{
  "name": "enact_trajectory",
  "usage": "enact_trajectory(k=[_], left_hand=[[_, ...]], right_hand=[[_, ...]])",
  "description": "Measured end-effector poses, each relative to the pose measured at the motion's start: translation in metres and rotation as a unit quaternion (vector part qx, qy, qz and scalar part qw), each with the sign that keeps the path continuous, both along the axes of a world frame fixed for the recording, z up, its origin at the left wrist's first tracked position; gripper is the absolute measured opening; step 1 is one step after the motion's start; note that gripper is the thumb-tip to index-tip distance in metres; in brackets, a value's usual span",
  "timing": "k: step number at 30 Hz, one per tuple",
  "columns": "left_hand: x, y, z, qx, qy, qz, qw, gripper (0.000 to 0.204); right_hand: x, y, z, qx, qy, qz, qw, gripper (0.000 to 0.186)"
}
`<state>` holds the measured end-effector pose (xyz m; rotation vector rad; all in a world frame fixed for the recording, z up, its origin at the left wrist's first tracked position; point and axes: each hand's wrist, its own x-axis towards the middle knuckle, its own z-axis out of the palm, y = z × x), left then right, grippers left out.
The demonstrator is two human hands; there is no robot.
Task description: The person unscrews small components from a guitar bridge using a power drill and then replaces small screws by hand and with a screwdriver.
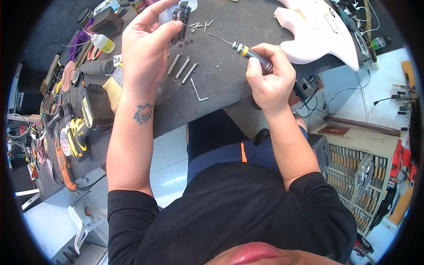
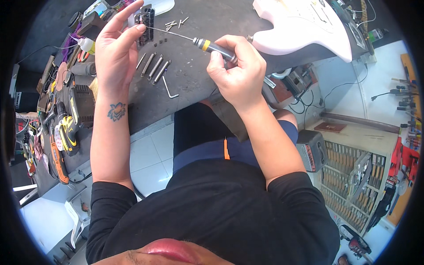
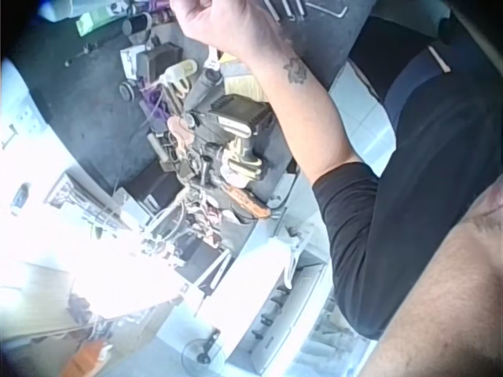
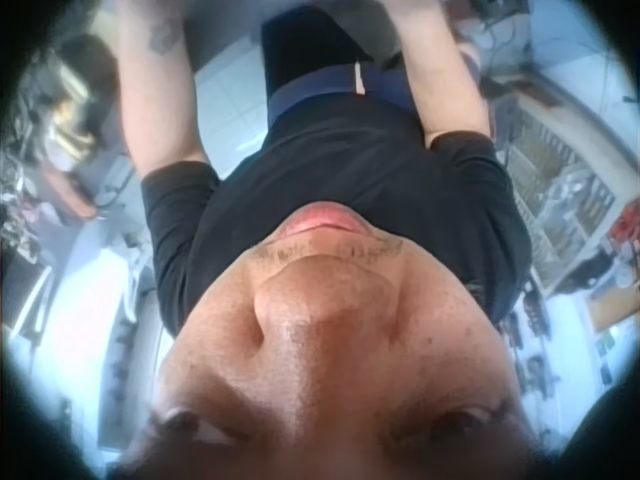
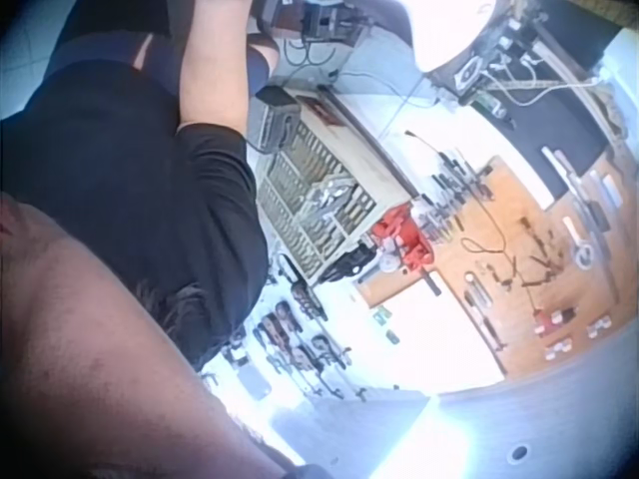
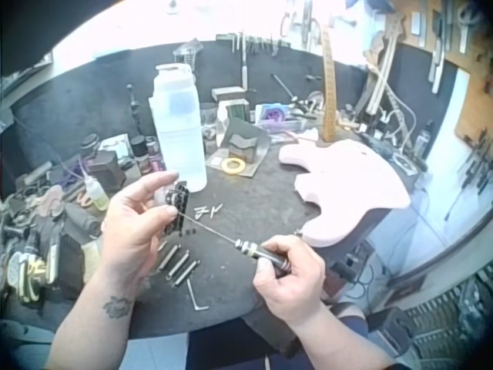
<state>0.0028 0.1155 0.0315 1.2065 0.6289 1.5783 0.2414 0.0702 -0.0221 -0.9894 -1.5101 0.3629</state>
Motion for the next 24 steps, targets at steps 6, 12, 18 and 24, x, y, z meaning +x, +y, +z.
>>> enact_trajectory(k=[6, 12, 18, 24], left_hand=[[0.001, -0.001, 0.001, 0.015, 0.014, 0.009, 1.000, 0.047], [0.005, 0.001, 0.000, 0.057, 0.018, 0.018, 0.998, 0.048], [0.008, -0.001, 0.002, 0.070, 0.008, -0.003, 0.997, 0.050], [0.006, 0.000, 0.003, 0.109, 0.041, -0.004, 0.993, 0.053]], right_hand=[[0.000, -0.004, 0.000, -0.047, 0.038, 0.052, 0.997, 0.025], [0.005, 0.004, 0.000, 0.064, -0.018, 0.051, 0.996, 0.038], [0.005, -0.003, -0.004, -0.015, 0.146, 0.105, 0.984, 0.036], [0.010, 0.002, -0.002, -0.035, 0.127, 0.158, 0.979, 0.037]])
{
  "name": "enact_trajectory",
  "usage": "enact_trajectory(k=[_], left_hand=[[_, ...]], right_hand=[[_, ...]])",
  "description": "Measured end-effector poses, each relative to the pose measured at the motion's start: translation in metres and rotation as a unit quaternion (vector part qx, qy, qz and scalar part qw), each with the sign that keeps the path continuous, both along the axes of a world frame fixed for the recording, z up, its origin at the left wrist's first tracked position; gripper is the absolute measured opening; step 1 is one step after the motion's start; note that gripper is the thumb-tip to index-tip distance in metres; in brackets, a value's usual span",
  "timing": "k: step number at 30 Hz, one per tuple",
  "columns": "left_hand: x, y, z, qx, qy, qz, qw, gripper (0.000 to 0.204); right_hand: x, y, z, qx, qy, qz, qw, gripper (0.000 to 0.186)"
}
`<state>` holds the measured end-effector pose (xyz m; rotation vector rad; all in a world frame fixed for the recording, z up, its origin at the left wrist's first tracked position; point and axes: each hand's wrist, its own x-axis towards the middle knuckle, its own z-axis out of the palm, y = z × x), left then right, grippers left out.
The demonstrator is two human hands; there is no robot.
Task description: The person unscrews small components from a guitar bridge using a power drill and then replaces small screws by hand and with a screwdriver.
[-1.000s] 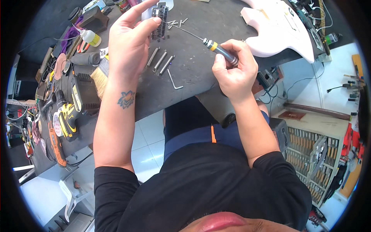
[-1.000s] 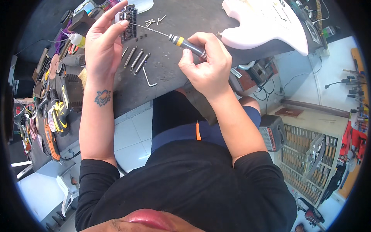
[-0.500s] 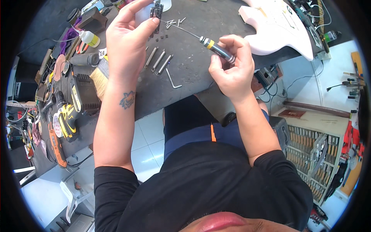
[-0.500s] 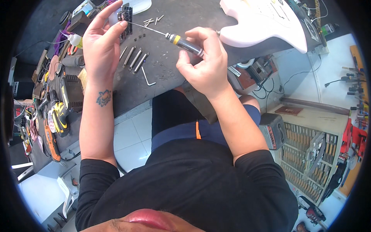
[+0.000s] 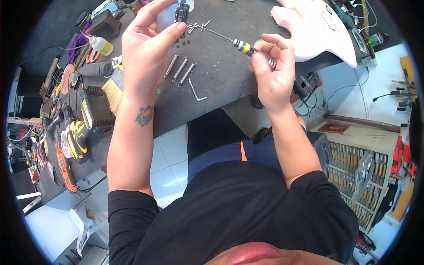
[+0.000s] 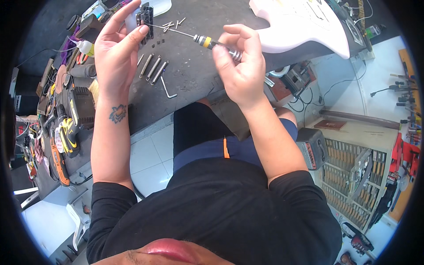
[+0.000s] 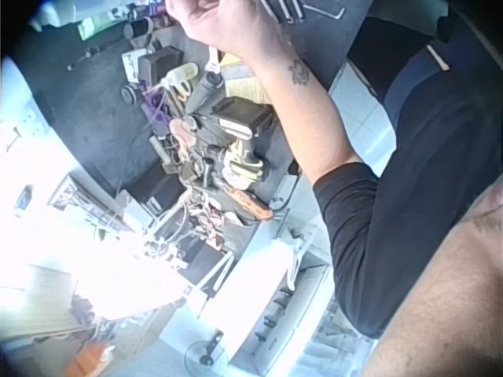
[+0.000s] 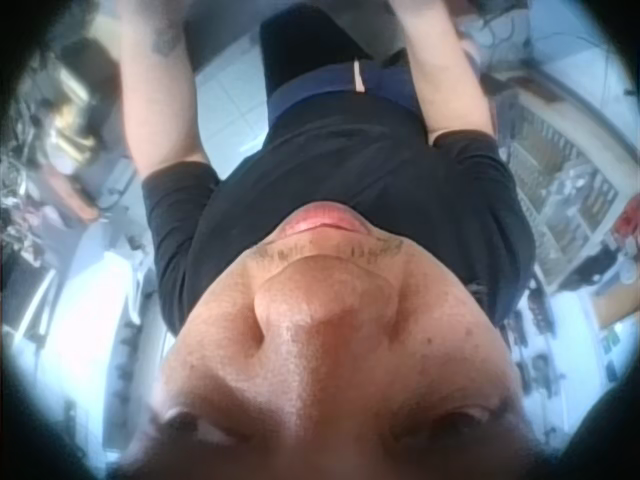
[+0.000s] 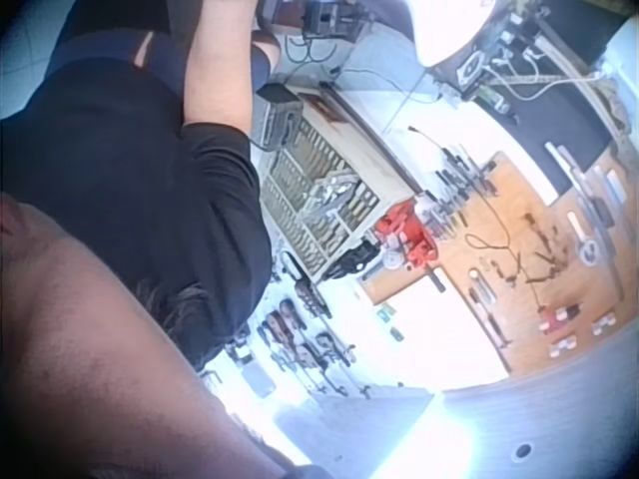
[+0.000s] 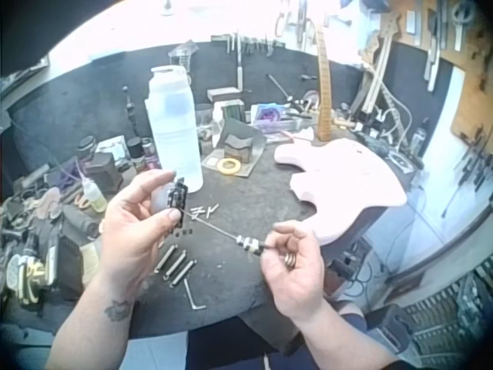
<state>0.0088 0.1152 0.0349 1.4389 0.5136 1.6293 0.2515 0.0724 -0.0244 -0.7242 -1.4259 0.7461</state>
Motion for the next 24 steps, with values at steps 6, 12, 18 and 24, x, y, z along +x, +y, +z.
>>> enact_trajectory(k=[6, 12, 18, 24], left_hand=[[0.002, -0.003, 0.000, -0.060, -0.007, 0.002, 0.998, 0.053], [0.001, -0.001, -0.002, -0.047, 0.005, -0.005, 0.999, 0.053], [0.002, -0.004, -0.001, -0.066, 0.006, -0.018, 0.998, 0.053], [0.000, -0.003, 0.000, -0.078, -0.021, -0.026, 0.996, 0.053]], right_hand=[[0.000, 0.000, -0.005, 0.056, 0.042, -0.011, 0.997, 0.049], [0.003, -0.001, -0.005, 0.078, 0.034, -0.031, 0.996, 0.040], [0.001, -0.008, 0.001, -0.007, 0.066, -0.031, 0.997, 0.029], [0.003, 0.002, -0.005, 0.056, 0.003, -0.004, 0.998, 0.035]])
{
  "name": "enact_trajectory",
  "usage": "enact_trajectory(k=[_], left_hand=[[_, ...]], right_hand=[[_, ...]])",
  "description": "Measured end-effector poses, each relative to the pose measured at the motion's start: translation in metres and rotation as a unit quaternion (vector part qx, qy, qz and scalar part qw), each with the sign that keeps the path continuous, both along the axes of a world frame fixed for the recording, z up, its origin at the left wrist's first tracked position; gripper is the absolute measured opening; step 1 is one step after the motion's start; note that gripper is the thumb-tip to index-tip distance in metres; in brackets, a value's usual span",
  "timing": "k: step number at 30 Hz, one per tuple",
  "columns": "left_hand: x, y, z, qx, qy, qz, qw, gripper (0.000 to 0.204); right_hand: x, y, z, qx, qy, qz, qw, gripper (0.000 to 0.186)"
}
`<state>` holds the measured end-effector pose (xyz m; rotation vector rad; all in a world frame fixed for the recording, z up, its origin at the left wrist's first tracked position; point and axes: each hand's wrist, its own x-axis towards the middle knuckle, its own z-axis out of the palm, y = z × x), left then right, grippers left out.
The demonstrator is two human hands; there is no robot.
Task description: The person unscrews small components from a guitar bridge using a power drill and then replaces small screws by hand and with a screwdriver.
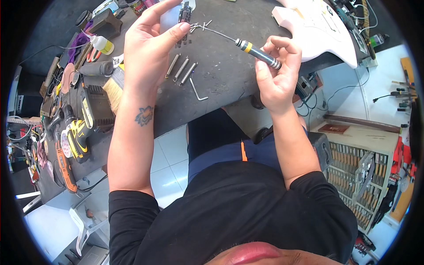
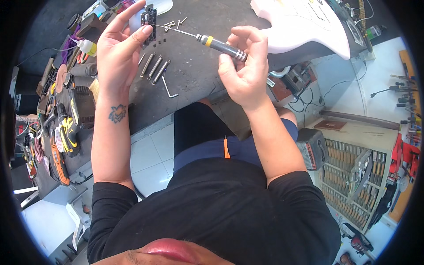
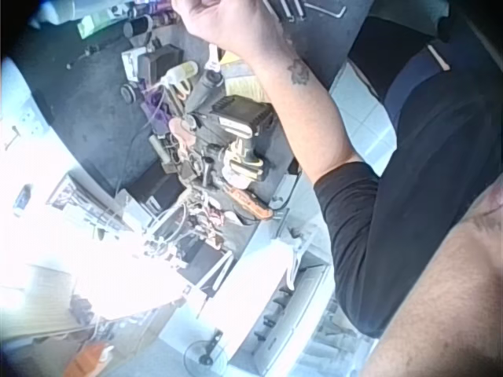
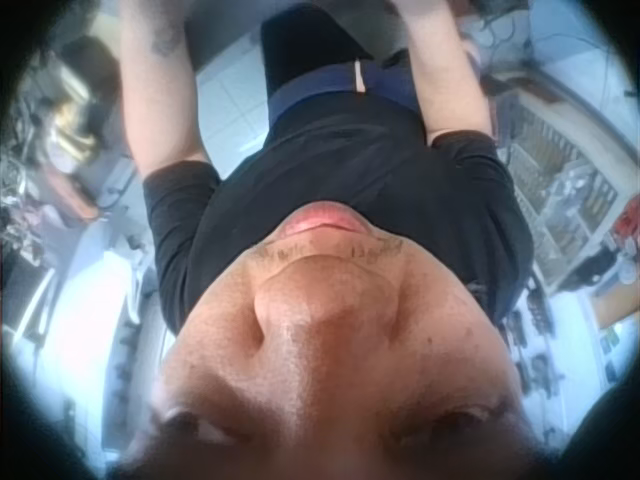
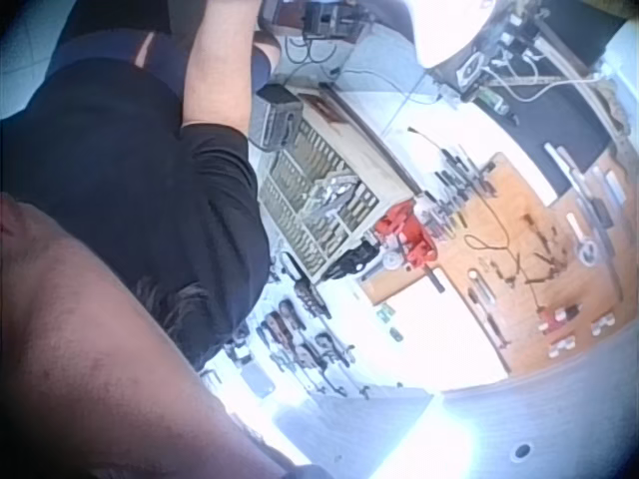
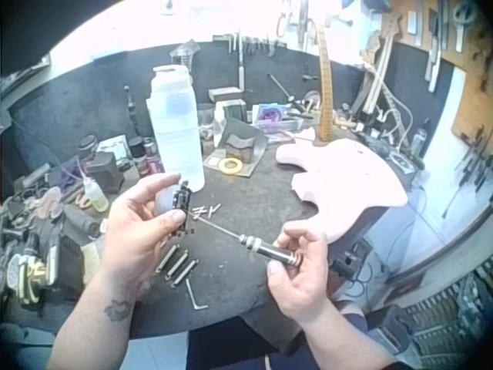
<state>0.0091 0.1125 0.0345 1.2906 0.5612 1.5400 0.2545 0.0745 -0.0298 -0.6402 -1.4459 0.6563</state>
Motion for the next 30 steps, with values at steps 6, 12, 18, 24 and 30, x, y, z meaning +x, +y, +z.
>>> enact_trajectory(k=[6, 12, 18, 24, 30], left_hand=[[0.000, -0.004, -0.001, -0.054, -0.013, -0.029, 0.998, 0.054], [-0.001, -0.002, 0.000, -0.041, -0.007, -0.002, 0.999, 0.055], [-0.002, -0.003, 0.001, -0.061, -0.028, -0.040, 0.997, 0.059], [-0.003, -0.005, 0.001, -0.064, -0.035, -0.044, 0.996, 0.070], [-0.001, -0.006, 0.007, -0.056, -0.005, -0.039, 0.998, 0.068]], right_hand=[[-0.001, -0.005, 0.001, -0.004, 0.052, -0.032, 0.998, 0.041], [0.001, 0.000, 0.005, -0.015, -0.022, -0.003, 1.000, 0.041], [0.003, -0.001, 0.001, 0.003, 0.030, -0.053, 0.998, 0.034], [0.001, 0.000, 0.008, -0.048, 0.012, -0.024, 0.998, 0.033], [0.002, 0.002, 0.004, -0.008, 0.047, -0.020, 0.999, 0.034]])
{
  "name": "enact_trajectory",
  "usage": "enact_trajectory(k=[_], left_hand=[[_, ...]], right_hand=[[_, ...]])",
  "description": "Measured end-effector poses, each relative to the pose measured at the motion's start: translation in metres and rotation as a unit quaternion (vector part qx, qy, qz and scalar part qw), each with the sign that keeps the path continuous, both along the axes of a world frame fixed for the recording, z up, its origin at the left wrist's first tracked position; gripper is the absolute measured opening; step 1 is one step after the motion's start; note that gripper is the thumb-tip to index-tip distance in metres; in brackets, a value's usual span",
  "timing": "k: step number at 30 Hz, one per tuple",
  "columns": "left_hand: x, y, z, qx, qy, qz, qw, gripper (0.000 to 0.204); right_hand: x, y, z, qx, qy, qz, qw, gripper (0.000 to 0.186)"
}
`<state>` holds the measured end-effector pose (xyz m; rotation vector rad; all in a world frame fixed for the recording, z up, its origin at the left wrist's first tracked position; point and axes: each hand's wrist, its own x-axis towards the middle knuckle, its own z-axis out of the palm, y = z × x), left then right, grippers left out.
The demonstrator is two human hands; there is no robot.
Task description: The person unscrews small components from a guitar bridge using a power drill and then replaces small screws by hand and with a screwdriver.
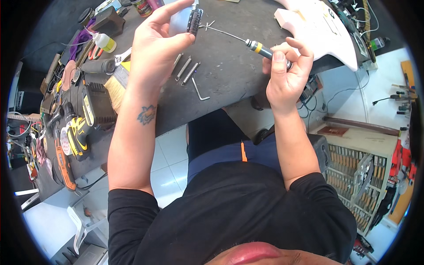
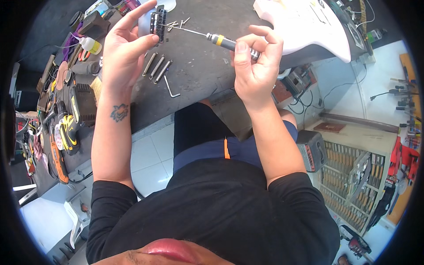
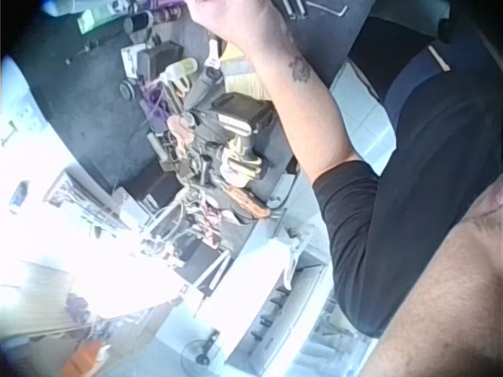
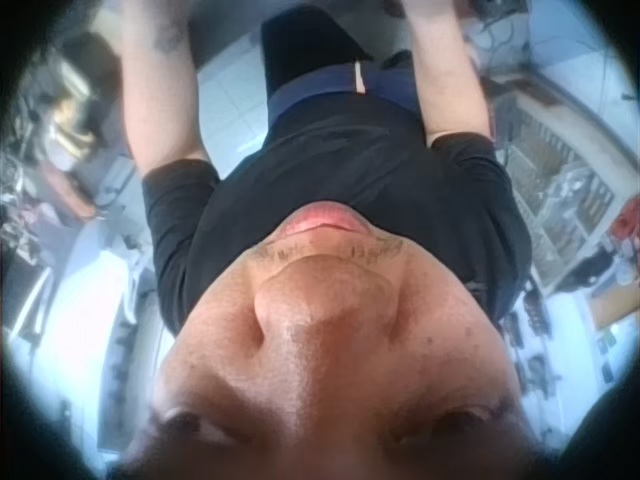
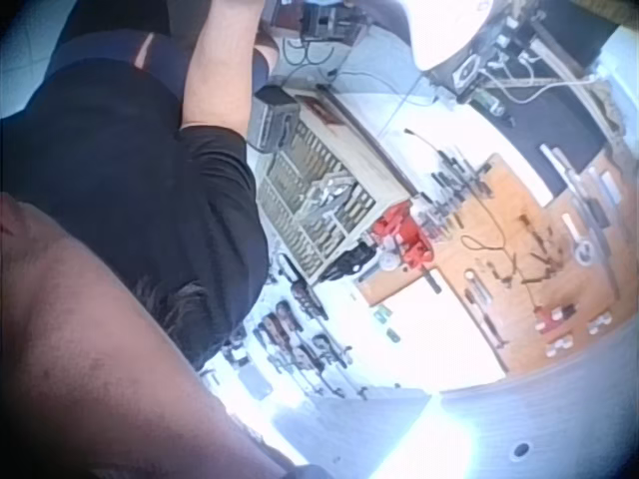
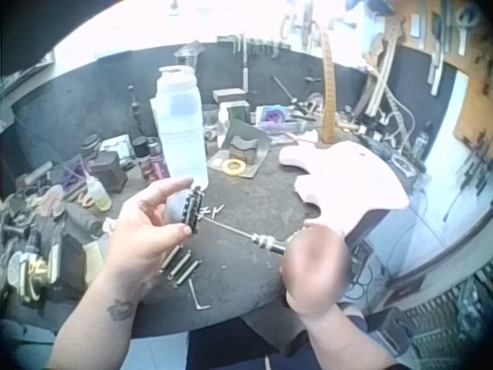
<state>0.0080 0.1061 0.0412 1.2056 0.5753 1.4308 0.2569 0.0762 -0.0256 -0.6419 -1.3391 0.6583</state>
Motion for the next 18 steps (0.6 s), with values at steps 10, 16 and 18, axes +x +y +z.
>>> enact_trajectory(k=[10, 16, 18], left_hand=[[-0.004, 0.003, -0.007, 0.007, 0.027, 0.029, 0.999, 0.065], [-0.001, -0.006, 0.008, -0.004, 0.072, 0.068, 0.995, 0.065], [0.001, -0.007, 0.011, -0.023, 0.074, 0.062, 0.995, 0.064]], right_hand=[[0.004, 0.002, 0.011, -0.009, -0.113, -0.024, 0.993, 0.027], [0.013, 0.001, 0.021, -0.207, -0.096, 0.128, 0.965, 0.029], [0.014, 0.011, 0.024, -0.198, -0.165, 0.131, 0.957, 0.030]])
